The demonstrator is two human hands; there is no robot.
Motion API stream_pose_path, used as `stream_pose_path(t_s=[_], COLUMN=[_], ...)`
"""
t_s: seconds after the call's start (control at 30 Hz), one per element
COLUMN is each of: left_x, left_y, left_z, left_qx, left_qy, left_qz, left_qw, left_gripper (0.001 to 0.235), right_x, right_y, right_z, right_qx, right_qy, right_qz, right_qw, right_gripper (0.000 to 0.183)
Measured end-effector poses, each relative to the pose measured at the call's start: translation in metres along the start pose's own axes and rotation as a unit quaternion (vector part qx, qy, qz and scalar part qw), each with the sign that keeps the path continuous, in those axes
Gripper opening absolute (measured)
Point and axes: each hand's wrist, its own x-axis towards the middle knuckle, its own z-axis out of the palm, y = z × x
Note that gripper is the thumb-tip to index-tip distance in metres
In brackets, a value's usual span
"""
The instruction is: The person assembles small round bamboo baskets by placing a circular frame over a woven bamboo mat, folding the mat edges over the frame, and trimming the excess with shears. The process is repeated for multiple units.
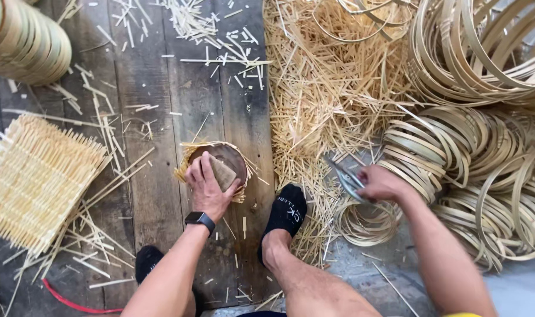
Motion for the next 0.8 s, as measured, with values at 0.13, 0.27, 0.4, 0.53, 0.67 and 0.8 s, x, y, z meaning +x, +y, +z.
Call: stream_pose_path(t_s=[0.13, 0.27, 0.4, 0.53, 0.67, 0.8], left_x=[-0.002, 0.005, 0.002, 0.001, 0.005, 0.009], left_y=[-0.003, -0.005, 0.0, 0.017, 0.017, 0.014], left_z=[0.005, -0.009, -0.027, -0.027, -0.021, -0.016], left_qx=[0.006, -0.002, 0.01, -0.041, -0.069, -0.085], left_qy=[0.009, -0.025, -0.031, -0.012, 0.013, 0.052], left_qz=[0.007, 0.034, 0.029, -0.084, -0.059, 0.038], left_qw=[1.0, 0.999, 0.999, 0.996, 0.996, 0.994], left_gripper=[0.114, 0.114, 0.119, 0.123, 0.115, 0.114], right_x=[-0.03, 0.024, 0.055, 0.049, 0.02, -0.02], right_y=[-0.02, -0.074, -0.077, -0.092, -0.119, -0.132], right_z=[-0.001, -0.005, -0.069, -0.071, -0.002, 0.062], right_qx=[-0.087, -0.009, 0.178, 0.249, 0.263, 0.39], right_qy=[0.006, -0.055, 0.109, 0.242, 0.084, 0.101], right_qz=[-0.078, -0.023, 0.025, 0.029, 0.05, -0.061], right_qw=[0.993, 0.998, 0.978, 0.937, 0.96, 0.913], right_gripper=[0.03, 0.026, 0.035, 0.035, 0.044, 0.034])
